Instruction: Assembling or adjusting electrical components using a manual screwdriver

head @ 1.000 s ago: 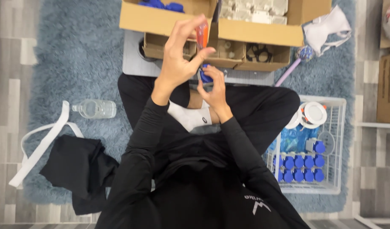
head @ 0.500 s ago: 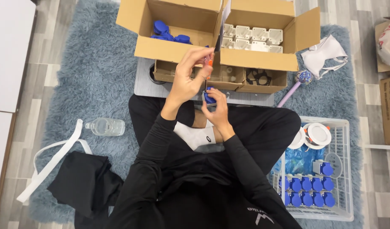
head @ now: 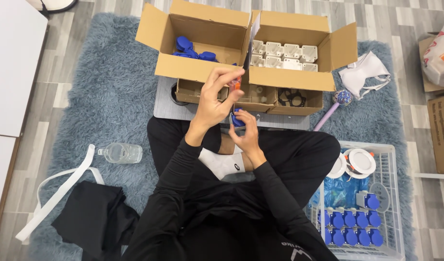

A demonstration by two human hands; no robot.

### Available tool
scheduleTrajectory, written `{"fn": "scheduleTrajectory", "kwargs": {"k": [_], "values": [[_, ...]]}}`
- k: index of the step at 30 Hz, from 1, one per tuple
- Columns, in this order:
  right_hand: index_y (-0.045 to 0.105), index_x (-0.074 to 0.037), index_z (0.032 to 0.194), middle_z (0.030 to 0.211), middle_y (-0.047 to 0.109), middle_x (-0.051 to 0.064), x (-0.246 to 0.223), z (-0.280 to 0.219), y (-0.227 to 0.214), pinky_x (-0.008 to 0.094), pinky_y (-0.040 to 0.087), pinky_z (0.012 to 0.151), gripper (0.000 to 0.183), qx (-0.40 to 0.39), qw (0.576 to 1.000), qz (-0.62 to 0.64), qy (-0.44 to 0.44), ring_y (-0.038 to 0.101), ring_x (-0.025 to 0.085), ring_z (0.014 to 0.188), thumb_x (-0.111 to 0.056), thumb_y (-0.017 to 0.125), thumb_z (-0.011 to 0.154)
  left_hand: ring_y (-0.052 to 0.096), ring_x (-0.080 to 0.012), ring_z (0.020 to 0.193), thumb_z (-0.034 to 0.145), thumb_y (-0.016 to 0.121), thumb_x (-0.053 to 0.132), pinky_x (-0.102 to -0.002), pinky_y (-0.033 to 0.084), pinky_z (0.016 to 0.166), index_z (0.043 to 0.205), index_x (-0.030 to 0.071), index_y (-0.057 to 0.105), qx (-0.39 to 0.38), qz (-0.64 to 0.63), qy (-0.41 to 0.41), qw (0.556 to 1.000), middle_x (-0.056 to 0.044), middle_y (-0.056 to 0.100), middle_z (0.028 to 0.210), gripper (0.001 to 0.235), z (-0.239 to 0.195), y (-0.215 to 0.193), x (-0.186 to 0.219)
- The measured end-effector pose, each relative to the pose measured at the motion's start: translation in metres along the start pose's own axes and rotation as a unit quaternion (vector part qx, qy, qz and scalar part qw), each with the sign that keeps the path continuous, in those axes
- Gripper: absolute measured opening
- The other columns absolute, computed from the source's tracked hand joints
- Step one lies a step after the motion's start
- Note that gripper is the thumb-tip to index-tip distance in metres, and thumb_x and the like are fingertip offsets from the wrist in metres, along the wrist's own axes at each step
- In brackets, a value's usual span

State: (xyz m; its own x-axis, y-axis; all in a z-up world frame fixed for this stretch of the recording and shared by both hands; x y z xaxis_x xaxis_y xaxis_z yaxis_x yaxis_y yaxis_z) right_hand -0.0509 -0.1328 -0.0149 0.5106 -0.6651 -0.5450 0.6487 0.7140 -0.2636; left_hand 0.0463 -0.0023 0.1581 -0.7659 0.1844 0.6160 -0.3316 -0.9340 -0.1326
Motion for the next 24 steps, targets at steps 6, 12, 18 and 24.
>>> {"fn": "scheduleTrajectory", "kwargs": {"k": [6,12,18,24], "values": [[0.069,-0.001,0.117,0.122,0.078,0.014,0.002,-0.003,0.002,0.053,0.056,0.109,0.039,0.005,1.0,-0.001,0.002,0.073,0.042,0.118,0.0,0.087,0.082,0.077,-0.028,0.109,0.118,0.06,0.021,-0.043,0.06,0.098,0.149,0.013,0.07,0.001,-0.032,-0.007,0.999,-0.012,0.074,0.122,0.034,-0.002,0.001,0.006],[0.07,-0.001,0.115,0.12,0.079,0.015,0.001,-0.002,0.001,0.053,0.056,0.11,0.038,0.012,1.0,0.008,0.001,0.074,0.042,0.117,0.001,0.088,0.081,0.072,-0.0255,0.11,0.114,0.069,0.025,-0.043,0.058,0.1,0.15,0.015,0.07,0.015,0.011,0.001,1.0,-0.011,0.07,0.126,0.038,-0.005,0.002,0.002],[0.07,-0.001,0.116,0.122,0.079,0.015,0.003,-0.002,0.001,0.053,0.056,0.11,0.038,0.009,1.0,0.009,-0.002,0.074,0.042,0.119,0.0,0.089,0.083,0.075,-0.0283,0.11,0.114,0.068,0.022,-0.045,0.059,0.099,0.152,0.014,0.068,0.006,0.007,-0.001,1.0,-0.013,0.07,0.125,0.038,-0.007,0.002,0.004],[0.07,0.0,0.117,0.122,0.078,0.015,0.001,-0.003,0.0,0.054,0.056,0.109,0.037,0.006,1.0,0.005,0.003,0.073,0.043,0.118,-0.001,0.088,0.085,0.074,-0.0283,0.112,0.118,0.056,0.016,-0.044,0.059,0.099,0.151,0.011,0.067,-0.007,-0.033,-0.012,0.999,-0.012,0.072,0.123,0.035,-0.003,0.004,0.015]]}}
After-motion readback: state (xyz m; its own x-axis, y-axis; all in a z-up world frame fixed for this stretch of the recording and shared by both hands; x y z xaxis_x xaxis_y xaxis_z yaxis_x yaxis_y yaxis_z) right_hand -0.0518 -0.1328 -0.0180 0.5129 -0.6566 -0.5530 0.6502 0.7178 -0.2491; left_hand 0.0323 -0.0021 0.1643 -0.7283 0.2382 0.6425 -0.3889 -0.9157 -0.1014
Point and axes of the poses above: each hand's wrist, its own z-axis towards the middle knuckle, its own y-axis out of the palm, x = y × z, the point moved 1 cm from there along z, towards the middle knuckle
